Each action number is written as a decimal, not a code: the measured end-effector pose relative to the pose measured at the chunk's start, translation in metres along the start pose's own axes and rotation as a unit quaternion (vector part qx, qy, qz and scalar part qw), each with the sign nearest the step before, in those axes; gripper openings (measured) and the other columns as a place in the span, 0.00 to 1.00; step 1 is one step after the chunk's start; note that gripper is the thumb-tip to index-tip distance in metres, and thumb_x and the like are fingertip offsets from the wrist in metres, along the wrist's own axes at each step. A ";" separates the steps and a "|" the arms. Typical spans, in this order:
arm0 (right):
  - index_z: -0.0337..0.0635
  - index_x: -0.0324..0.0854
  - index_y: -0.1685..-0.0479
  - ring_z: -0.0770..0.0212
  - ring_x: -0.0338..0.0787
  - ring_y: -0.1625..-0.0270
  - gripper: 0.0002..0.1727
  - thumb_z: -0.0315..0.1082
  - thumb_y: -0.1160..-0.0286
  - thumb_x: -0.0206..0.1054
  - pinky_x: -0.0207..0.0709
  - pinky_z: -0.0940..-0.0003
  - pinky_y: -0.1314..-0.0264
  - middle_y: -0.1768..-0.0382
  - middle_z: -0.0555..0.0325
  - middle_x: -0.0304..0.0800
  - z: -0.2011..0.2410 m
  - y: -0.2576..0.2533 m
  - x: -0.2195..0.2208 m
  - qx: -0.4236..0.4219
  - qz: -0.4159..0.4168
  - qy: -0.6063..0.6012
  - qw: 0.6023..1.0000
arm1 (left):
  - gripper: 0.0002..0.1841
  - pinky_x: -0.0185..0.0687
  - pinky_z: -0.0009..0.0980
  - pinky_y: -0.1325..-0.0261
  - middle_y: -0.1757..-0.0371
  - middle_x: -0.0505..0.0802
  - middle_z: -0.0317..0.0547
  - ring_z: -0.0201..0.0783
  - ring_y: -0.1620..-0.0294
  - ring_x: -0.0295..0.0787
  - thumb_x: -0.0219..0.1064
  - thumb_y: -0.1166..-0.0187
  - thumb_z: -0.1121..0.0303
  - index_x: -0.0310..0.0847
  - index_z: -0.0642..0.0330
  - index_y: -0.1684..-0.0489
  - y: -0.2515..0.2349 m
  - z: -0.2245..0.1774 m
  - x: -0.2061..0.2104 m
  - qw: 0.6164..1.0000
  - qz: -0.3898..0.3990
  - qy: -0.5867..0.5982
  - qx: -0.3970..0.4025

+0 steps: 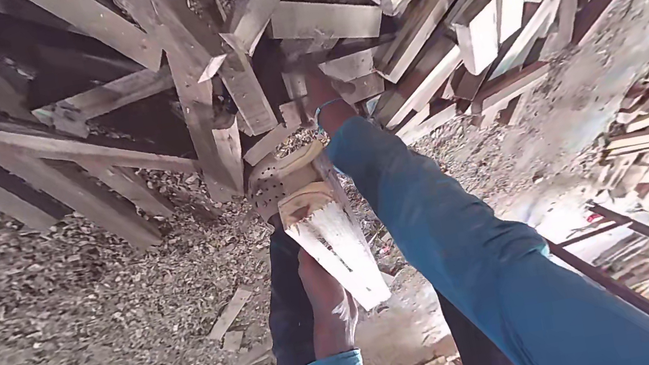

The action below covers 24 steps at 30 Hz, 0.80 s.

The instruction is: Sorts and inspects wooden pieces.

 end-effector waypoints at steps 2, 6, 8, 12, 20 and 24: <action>0.32 0.47 0.07 0.50 0.52 0.05 0.28 0.33 0.02 0.35 0.47 0.54 0.05 0.07 0.40 0.51 -0.007 -0.009 0.003 -0.034 -0.007 -0.056 0.998 | 0.23 0.91 0.28 0.55 0.64 0.91 0.37 0.27 0.60 0.92 0.29 0.07 0.63 0.74 0.59 0.47 -0.001 0.003 -0.003 1.000 -0.005 -0.001 0.001; 0.29 0.55 0.10 0.50 0.60 0.08 0.28 0.34 0.03 0.41 0.52 0.57 0.07 0.11 0.37 0.59 -0.017 -0.035 0.022 -0.078 -0.013 -0.110 0.991 | 0.23 0.92 0.28 0.54 0.62 0.91 0.38 0.27 0.59 0.92 0.30 0.08 0.64 0.74 0.60 0.45 -0.005 0.001 -0.009 1.000 -0.011 -0.001 0.014; 0.30 0.58 0.12 0.50 0.64 0.10 0.28 0.37 0.04 0.45 0.57 0.54 0.09 0.13 0.38 0.63 -0.027 -0.038 0.022 -0.062 -0.016 -0.118 0.991 | 0.24 0.91 0.28 0.53 0.61 0.91 0.37 0.27 0.58 0.92 0.30 0.07 0.61 0.76 0.58 0.43 -0.006 0.002 -0.011 1.000 -0.025 0.003 0.012; 0.40 0.55 0.12 0.55 0.76 0.24 0.30 0.42 0.07 0.52 0.75 0.55 0.26 0.21 0.46 0.71 -0.058 0.021 -0.023 0.085 -0.082 -0.159 0.980 | 0.27 0.91 0.33 0.46 0.49 0.92 0.38 0.29 0.48 0.92 0.30 0.04 0.52 0.75 0.52 0.29 -0.011 -0.003 -0.004 0.999 -0.015 0.035 0.038; 0.65 0.48 0.11 0.63 0.90 0.70 0.50 0.45 0.40 0.73 0.89 0.60 0.71 0.57 0.61 0.87 -0.128 0.215 -0.147 0.039 -0.062 -0.134 0.988 | 0.28 0.90 0.31 0.46 0.47 0.92 0.34 0.27 0.47 0.90 0.33 0.05 0.45 0.74 0.45 0.26 -0.015 0.004 -0.004 0.999 -0.025 -0.038 0.028; 0.32 0.44 0.09 0.66 0.82 0.29 0.74 0.76 0.50 0.76 0.82 0.68 0.30 0.24 0.49 0.75 -0.102 0.316 -0.163 -0.161 -0.065 0.041 0.984 | 0.32 0.89 0.33 0.46 0.48 0.93 0.37 0.29 0.49 0.90 0.32 0.07 0.40 0.78 0.46 0.28 -0.020 0.021 0.002 0.997 0.007 -0.074 -0.007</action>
Point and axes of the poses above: each hand's wrist, its own y-axis away from the middle knuckle, its own x-axis out of the palm, z = x × y, the point moved 10 cm from there along -y, towards the middle knuckle
